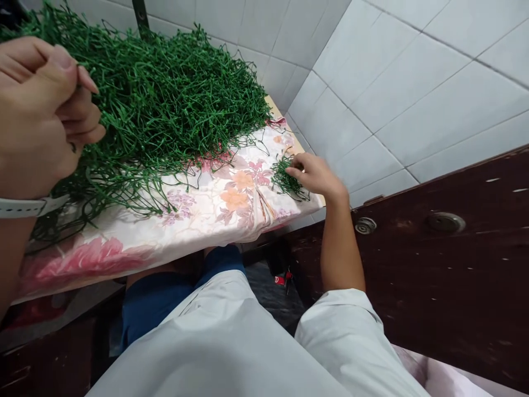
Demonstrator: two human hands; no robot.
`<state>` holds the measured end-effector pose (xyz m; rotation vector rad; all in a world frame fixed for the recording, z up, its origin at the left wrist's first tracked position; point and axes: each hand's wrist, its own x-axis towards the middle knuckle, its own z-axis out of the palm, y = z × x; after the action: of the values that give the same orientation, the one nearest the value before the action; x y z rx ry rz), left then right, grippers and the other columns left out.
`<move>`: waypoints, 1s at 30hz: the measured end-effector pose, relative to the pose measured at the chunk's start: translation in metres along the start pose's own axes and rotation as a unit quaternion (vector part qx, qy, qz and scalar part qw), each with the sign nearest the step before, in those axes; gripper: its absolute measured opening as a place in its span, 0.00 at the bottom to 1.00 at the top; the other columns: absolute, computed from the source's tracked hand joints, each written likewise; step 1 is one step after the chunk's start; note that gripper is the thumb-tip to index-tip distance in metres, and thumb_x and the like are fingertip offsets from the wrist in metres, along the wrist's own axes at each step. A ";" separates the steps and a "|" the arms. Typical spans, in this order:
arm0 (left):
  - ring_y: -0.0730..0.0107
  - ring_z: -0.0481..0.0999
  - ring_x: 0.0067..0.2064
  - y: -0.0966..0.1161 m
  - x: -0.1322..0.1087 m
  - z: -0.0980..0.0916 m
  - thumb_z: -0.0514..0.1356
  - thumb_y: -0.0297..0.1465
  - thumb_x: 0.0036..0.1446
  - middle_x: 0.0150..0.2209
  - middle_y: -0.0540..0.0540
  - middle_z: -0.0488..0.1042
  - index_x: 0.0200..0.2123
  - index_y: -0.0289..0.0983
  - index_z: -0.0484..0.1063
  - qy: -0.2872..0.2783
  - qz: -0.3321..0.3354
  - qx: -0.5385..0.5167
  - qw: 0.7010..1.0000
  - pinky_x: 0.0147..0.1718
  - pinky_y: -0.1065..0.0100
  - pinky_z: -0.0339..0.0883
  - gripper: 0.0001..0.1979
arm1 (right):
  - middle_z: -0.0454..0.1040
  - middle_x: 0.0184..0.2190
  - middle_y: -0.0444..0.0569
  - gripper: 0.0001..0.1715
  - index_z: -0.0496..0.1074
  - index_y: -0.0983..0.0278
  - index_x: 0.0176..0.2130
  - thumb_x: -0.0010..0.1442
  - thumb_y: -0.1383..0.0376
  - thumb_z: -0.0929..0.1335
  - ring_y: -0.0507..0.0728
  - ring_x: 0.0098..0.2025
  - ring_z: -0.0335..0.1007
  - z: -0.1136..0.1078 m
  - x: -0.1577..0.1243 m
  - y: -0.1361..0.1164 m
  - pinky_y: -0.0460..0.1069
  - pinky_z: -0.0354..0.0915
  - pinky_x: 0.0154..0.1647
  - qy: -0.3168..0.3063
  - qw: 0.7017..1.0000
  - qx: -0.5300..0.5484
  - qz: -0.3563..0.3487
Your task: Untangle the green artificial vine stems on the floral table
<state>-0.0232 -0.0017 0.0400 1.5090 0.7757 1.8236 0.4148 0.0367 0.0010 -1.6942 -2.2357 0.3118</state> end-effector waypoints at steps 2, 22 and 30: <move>0.82 0.35 0.11 0.000 -0.001 0.000 0.78 0.49 0.45 0.11 0.59 0.45 0.21 0.42 0.70 -0.008 -0.001 -0.005 1.000 0.10 0.61 0.20 0.24 | 0.78 0.36 0.55 0.25 0.75 0.61 0.33 0.57 0.42 0.73 0.63 0.38 0.71 -0.001 -0.004 0.000 0.60 0.67 0.43 -0.037 0.999 -0.023 -0.010; 0.82 0.36 0.10 -0.009 0.003 -0.002 0.79 0.51 0.41 0.11 0.59 0.47 0.20 0.41 0.73 0.009 0.025 -0.036 0.999 0.06 0.63 0.22 0.25 | 0.73 0.59 0.64 0.29 0.70 0.67 0.65 0.75 0.51 0.64 0.72 0.57 0.67 0.118 0.012 -0.196 0.63 0.64 0.58 -0.057 0.951 -0.111 -0.282; 0.83 0.35 0.10 -0.006 0.003 -0.003 0.80 0.51 0.39 0.10 0.59 0.46 0.19 0.40 0.73 0.043 0.029 -0.049 0.997 0.07 0.64 0.21 0.26 | 0.74 0.45 0.61 0.12 0.70 0.66 0.47 0.74 0.69 0.59 0.65 0.46 0.67 0.120 0.021 -0.188 0.56 0.62 0.46 -0.072 0.947 -0.107 -0.294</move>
<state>-0.0255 0.0041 0.0362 1.4124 0.6778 1.9510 0.1971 0.0075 -0.0400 -1.0273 -2.8354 0.0479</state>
